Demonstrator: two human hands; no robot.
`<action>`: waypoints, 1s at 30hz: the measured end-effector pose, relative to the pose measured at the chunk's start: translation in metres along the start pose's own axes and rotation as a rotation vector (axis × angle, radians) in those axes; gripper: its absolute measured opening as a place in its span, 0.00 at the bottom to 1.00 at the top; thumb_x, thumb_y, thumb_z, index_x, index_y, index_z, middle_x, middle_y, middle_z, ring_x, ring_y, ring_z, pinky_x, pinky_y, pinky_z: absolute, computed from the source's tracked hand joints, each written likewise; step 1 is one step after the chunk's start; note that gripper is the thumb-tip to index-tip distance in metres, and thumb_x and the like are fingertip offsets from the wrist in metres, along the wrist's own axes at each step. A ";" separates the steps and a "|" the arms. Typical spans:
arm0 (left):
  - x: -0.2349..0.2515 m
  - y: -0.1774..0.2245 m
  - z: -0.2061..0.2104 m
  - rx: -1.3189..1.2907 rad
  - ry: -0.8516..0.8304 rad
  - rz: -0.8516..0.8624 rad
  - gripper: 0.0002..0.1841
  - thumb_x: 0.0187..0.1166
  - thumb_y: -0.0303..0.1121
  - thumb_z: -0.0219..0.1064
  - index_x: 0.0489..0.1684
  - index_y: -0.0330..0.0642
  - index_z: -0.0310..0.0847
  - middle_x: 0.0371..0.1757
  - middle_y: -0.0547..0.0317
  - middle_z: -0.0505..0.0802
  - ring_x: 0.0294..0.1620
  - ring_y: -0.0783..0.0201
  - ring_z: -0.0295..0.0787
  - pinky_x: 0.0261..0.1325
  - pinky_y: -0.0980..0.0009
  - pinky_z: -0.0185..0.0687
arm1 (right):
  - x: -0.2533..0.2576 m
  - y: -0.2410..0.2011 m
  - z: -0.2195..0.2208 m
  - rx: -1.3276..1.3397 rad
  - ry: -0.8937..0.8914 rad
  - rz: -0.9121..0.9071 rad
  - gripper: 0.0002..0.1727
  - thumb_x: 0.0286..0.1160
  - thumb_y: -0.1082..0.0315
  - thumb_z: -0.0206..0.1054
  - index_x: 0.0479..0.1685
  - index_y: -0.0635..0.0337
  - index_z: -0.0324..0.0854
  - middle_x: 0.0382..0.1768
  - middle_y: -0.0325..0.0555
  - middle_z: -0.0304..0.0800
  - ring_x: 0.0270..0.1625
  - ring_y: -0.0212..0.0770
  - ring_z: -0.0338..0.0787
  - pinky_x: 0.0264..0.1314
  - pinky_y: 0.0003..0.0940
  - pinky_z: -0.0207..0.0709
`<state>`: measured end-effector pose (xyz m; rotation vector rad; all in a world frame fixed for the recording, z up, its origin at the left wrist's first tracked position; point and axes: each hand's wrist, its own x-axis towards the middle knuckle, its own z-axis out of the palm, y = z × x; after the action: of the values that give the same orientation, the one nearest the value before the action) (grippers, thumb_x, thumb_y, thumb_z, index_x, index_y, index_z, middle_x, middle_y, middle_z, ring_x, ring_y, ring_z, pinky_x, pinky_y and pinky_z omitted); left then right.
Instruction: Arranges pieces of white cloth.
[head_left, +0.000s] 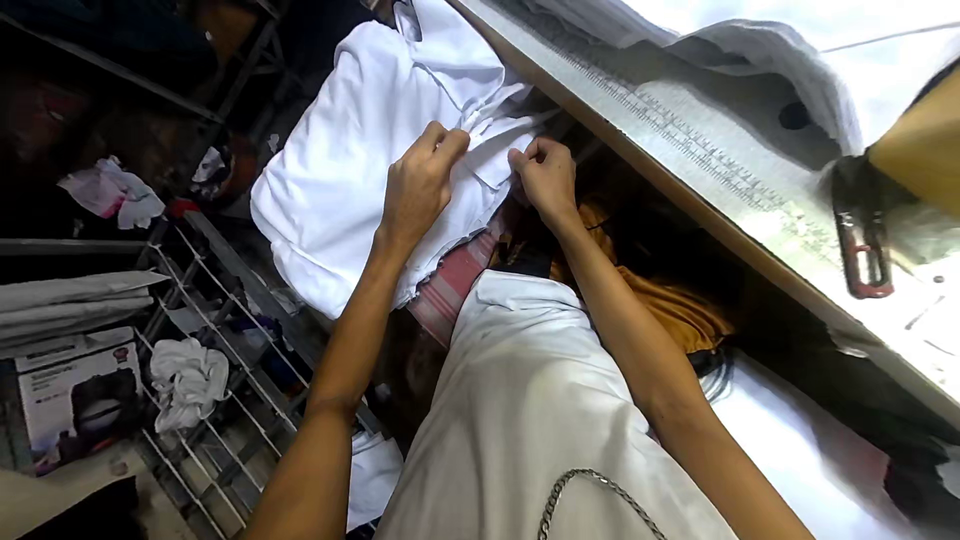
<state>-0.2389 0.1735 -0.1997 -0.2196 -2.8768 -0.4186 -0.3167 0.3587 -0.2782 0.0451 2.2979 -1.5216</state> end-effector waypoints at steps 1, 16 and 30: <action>-0.002 -0.001 0.001 0.041 -0.010 0.034 0.13 0.84 0.21 0.57 0.54 0.42 0.88 0.50 0.45 0.89 0.45 0.48 0.90 0.41 0.55 0.86 | -0.005 -0.007 -0.005 -0.077 0.014 -0.029 0.17 0.79 0.51 0.66 0.31 0.55 0.82 0.27 0.43 0.83 0.35 0.45 0.85 0.41 0.52 0.75; -0.004 0.017 0.014 0.095 0.007 -0.164 0.11 0.77 0.31 0.66 0.48 0.37 0.90 0.63 0.43 0.87 0.53 0.46 0.90 0.47 0.53 0.88 | -0.003 -0.049 -0.003 0.526 -0.178 -0.174 0.11 0.90 0.64 0.60 0.43 0.64 0.77 0.33 0.46 0.88 0.31 0.39 0.92 0.36 0.35 0.91; 0.000 0.012 0.003 -0.063 -0.063 -0.191 0.13 0.84 0.38 0.63 0.44 0.41 0.92 0.61 0.49 0.89 0.51 0.54 0.90 0.51 0.56 0.87 | -0.012 0.006 0.010 0.200 -0.113 -0.054 0.16 0.76 0.55 0.73 0.34 0.60 0.83 0.29 0.42 0.83 0.31 0.36 0.81 0.38 0.39 0.78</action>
<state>-0.2372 0.1861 -0.1991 0.0336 -2.9602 -0.5471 -0.3013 0.3542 -0.2832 -0.0488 2.0692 -1.7299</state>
